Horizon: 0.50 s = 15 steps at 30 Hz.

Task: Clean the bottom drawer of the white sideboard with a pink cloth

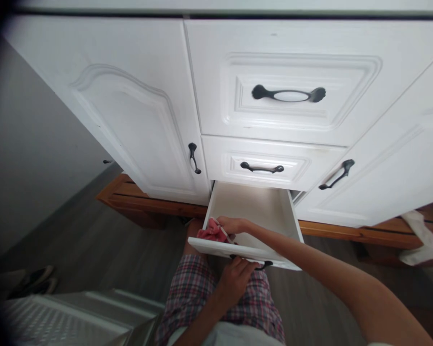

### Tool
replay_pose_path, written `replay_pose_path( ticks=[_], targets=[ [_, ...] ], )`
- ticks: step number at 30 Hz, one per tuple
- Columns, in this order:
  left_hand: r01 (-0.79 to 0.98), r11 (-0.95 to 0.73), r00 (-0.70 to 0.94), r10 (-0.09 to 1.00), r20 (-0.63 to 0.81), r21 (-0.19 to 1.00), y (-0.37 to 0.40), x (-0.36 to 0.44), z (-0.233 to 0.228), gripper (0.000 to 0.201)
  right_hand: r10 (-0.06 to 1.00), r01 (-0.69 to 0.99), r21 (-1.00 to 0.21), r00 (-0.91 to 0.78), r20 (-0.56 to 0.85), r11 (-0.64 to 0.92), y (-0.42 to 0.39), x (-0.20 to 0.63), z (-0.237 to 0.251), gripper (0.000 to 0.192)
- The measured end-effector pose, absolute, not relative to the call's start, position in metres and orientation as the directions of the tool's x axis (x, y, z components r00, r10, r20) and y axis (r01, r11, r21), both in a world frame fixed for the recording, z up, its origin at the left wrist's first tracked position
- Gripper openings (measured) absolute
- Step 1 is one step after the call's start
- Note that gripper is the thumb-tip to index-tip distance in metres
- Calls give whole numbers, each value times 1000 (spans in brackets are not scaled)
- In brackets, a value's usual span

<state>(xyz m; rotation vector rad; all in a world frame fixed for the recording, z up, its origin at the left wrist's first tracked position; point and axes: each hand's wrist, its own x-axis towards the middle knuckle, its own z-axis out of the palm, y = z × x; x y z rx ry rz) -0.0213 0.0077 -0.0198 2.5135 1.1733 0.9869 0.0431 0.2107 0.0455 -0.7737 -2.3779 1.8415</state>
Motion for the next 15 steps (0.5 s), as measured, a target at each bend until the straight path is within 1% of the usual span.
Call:
replay_pose_path(
  ticks=[2,5,8,11,15],
  targets=[
    [612,-667,457,737,497,426,8,-21,-21,35,433,354,-923,-863,-261,150,209,43,37,24],
    [608,-672,446,730,518,424,8,-21,-22,35,509,328,-933,-834,-214,146,206,41,27,25],
    [620,-671,459,731,505,407,7,-22,-22,36,575,313,-938,-799,-175,150,205,35,18,25],
    [631,-668,475,735,484,396,7,-22,-23,38,625,319,-935,-764,-157,155,203,31,14,26],
    [607,-682,469,722,509,407,8,-21,-26,38,681,322,-933,-720,-134,158,197,31,14,21]
  ],
)
